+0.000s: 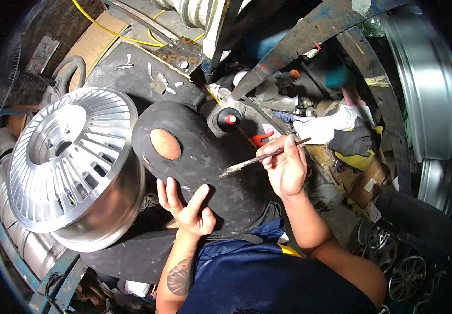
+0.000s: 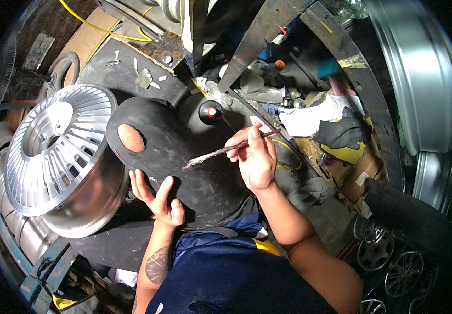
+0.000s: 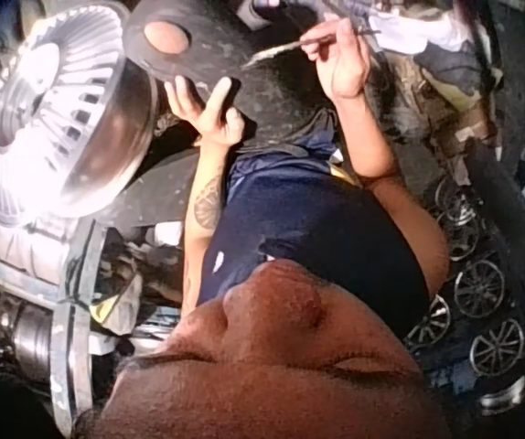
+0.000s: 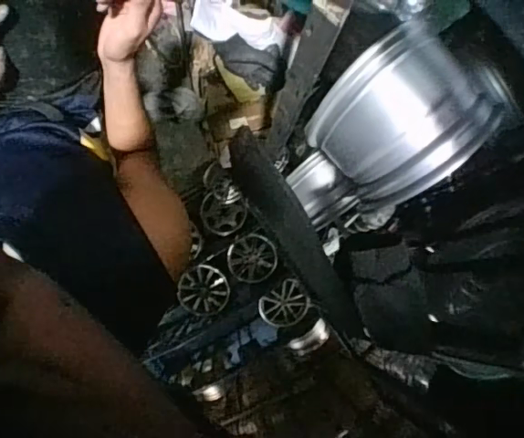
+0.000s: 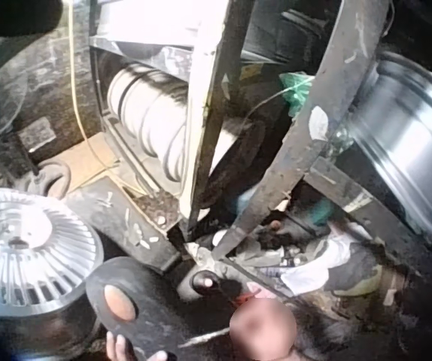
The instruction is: The person sits on the floor and paints a silver wheel rim using a small brush. They repeatedly dip the brush into a small paint container and apply paint to the rim's surface and edges.
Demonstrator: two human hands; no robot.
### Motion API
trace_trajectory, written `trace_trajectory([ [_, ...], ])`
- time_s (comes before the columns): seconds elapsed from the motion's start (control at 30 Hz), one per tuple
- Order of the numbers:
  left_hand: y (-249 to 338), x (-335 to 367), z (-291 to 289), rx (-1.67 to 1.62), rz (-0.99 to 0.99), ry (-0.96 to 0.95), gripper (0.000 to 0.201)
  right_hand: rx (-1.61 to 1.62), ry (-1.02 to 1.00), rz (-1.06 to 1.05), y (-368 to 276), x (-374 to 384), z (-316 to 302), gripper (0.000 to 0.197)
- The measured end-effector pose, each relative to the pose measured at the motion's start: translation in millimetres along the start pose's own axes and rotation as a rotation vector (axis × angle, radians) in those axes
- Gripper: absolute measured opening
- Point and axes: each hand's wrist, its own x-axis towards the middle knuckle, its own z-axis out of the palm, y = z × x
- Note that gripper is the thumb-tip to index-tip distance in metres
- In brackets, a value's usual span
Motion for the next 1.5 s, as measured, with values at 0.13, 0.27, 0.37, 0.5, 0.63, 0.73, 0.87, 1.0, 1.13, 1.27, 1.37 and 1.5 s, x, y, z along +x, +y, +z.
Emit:
trace_trajectory([
  [0.13,-0.6,0.2,1.2,-0.008,0.005,0.007,0.038,0.029,0.006,0.032,4.6,-2.1,-3.8,0.047],
  [0.27,0.3,0.8,1.5,0.001,0.006,0.007,0.037,0.003,0.035,0.05,8.9,-5.9,-5.1,0.046],
  [0.37,0.6,1.0,0.7,0.004,0.006,0.008,0.037,-0.031,0.026,0.031,9.7,-6.7,-8.1,0.045],
  [0.5,1.0,1.4,1.6,0.0,0.004,0.01,0.037,-0.063,0.04,0.009,6.6,-7.1,-9.0,0.046],
  [0.63,0.9,1.4,1.1,0.0,0.003,0.006,0.037,-0.071,0.026,-0.064,1.3,-8.2,-11.3,0.042],
  [0.73,0.9,1.2,0.6,0.006,0.001,-0.004,0.037,-0.173,-0.052,-0.283,-7.4,-11.0,2.0,0.038],
  [0.87,2.3,4.5,-2.4,0.015,0.0,-0.003,0.039,-0.546,-0.389,-0.563,-6.6,-12.0,0.7,0.03],
  [1.0,12.9,16.0,-12.9,0.068,-0.045,-0.013,0.043,-0.613,-0.465,-0.596,-4.2,-24.5,-0.5,0.025],
  [1.13,37.8,40.2,-24.6,0.108,-0.1,-0.118,0.045,-0.635,-0.463,-0.587,-9.0,-29.8,-1.5,0.023],
  [1.27,57.5,57.1,-25.1,0.247,-0.127,-0.247,0.043,-0.627,-0.476,-0.566,-11.5,-33.5,-0.3,0.024],
  [1.37,56.6,55.0,-23.8,0.271,-0.135,-0.253,0.04,-0.64,-0.478,-0.534,-16.5,-35.9,0.8,0.027],
  [1.5,60.2,54.4,-23.5,0.301,-0.155,-0.247,0.039,-0.639,-0.487,-0.49,-21.2,-39.0,0.2,0.027],
])
